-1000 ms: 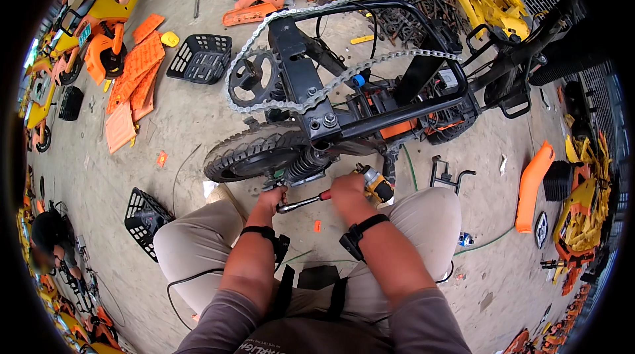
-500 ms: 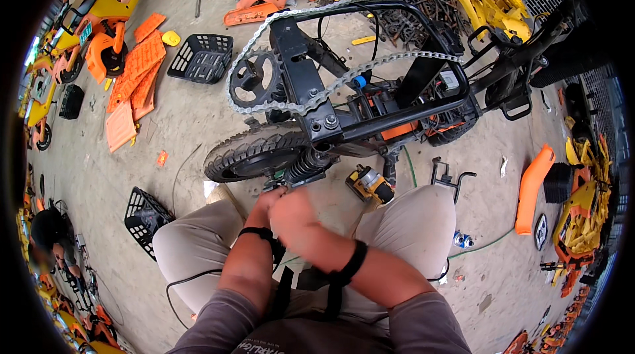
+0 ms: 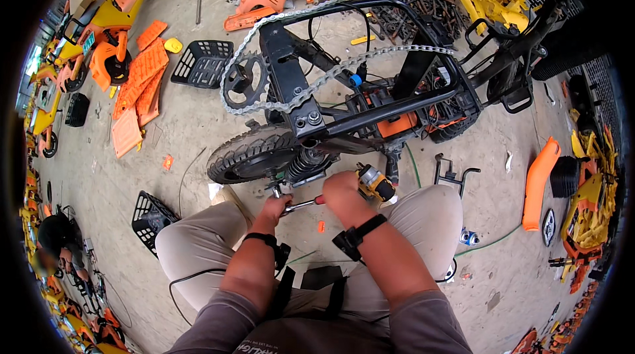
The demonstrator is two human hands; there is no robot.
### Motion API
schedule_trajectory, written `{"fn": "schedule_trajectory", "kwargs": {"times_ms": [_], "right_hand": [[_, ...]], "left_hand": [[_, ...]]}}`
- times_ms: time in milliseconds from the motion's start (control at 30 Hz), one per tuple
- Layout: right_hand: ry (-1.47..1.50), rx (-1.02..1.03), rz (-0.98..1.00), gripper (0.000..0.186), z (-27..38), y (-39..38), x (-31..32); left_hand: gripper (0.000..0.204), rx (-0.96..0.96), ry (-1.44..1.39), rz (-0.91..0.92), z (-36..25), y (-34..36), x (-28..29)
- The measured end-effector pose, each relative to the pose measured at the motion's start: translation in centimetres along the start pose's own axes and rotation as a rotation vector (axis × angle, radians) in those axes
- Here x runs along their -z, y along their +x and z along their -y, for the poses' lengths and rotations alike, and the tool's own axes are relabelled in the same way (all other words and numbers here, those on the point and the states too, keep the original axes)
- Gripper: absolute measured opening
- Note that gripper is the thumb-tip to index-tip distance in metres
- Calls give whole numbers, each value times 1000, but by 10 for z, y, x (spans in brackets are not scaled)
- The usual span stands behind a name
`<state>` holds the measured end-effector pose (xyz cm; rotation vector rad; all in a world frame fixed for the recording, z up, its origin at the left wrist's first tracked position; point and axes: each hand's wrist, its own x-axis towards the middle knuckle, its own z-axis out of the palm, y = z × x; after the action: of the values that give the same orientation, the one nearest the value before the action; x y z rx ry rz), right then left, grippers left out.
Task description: The person uses a socket wrench and a screwdriver to remove bolts and fasteners from the rear suspension and frame area of an electric scooter while sitting on the floor.
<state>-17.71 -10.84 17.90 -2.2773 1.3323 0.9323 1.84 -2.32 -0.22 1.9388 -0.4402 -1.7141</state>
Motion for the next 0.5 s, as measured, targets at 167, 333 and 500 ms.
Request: {"fn": "schedule_trajectory", "kwargs": {"times_ms": [167,333,500], "right_hand": [[83,-78,41,22,-22,37,-59],[-15,-45,45,21,-9,17,-32],[-9,249,-132,16,37,-41,34]], "left_hand": [[29,39,-103,-90,8,4,-4],[27,-57,116,-234,0,2,-7],[24,8,64,-173,12,23,1]]}}
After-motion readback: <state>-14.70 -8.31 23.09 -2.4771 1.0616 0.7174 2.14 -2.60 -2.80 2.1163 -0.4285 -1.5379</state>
